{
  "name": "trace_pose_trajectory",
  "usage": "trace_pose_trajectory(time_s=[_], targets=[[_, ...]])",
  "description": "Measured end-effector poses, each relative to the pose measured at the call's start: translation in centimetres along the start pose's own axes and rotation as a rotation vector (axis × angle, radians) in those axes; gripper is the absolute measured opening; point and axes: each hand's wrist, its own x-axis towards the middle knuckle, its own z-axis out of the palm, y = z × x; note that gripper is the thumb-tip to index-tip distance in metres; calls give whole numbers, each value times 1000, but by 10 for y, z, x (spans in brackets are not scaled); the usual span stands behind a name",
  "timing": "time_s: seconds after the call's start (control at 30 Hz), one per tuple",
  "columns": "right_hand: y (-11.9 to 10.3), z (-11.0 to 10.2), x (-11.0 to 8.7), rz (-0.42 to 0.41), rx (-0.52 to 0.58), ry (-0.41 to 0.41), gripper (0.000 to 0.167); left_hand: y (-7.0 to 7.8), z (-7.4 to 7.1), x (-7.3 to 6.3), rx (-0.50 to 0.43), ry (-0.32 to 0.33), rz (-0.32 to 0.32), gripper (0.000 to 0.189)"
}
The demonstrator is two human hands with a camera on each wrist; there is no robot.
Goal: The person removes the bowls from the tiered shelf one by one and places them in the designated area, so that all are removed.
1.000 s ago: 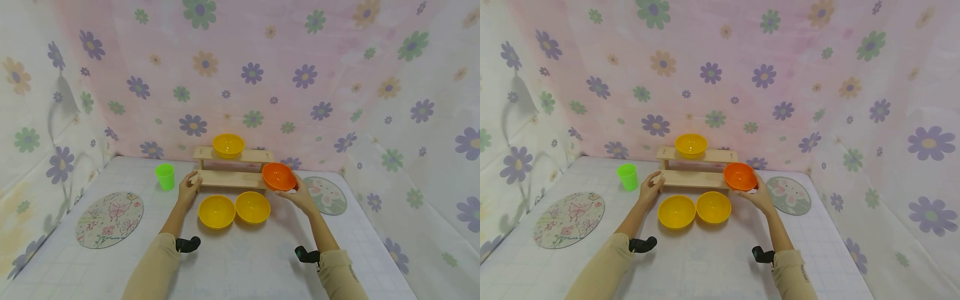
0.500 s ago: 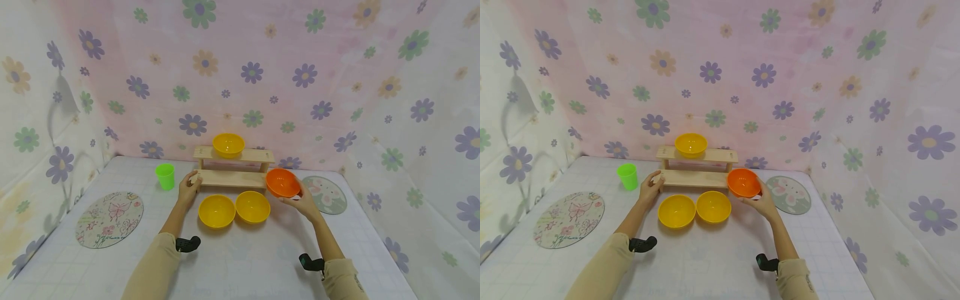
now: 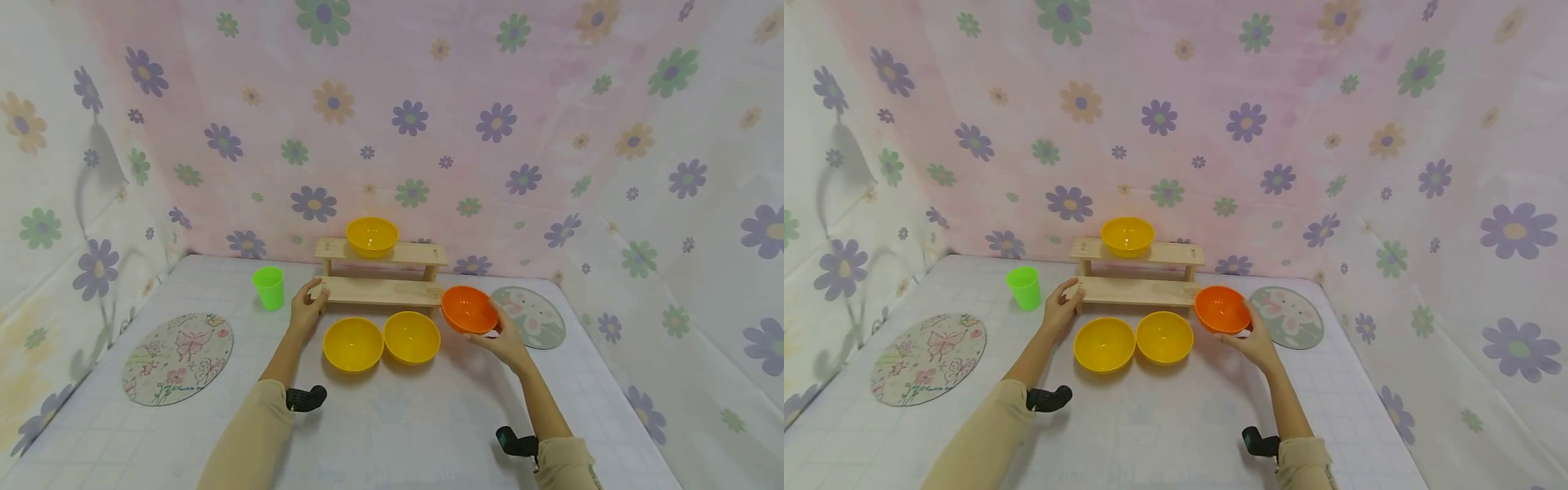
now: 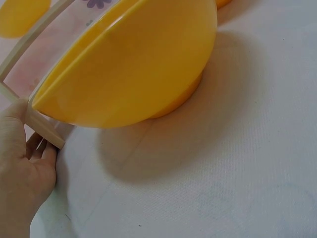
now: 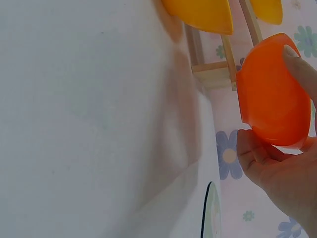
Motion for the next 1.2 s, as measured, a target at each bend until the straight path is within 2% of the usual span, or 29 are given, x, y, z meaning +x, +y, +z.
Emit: trace_pose_trajectory(time_s=[0.1, 0.27, 0.83, 1.0, 1.2], targets=[[15, -1, 0, -13, -8, 5, 92, 0, 0, 0, -3, 0, 7, 48], [24, 0, -4, -25, -3, 23, 93, -1, 1, 0, -9, 5, 18, 47], [30, 8, -15, 48, -23, 9, 93, -2, -1, 1, 12, -15, 10, 46], [25, 11, -18, 79, 2, -5, 93, -3, -1, 1, 18, -16, 11, 46], [-2, 14, -30, 92, -1, -18, 89, -2, -1, 2, 32, -3, 20, 46]])
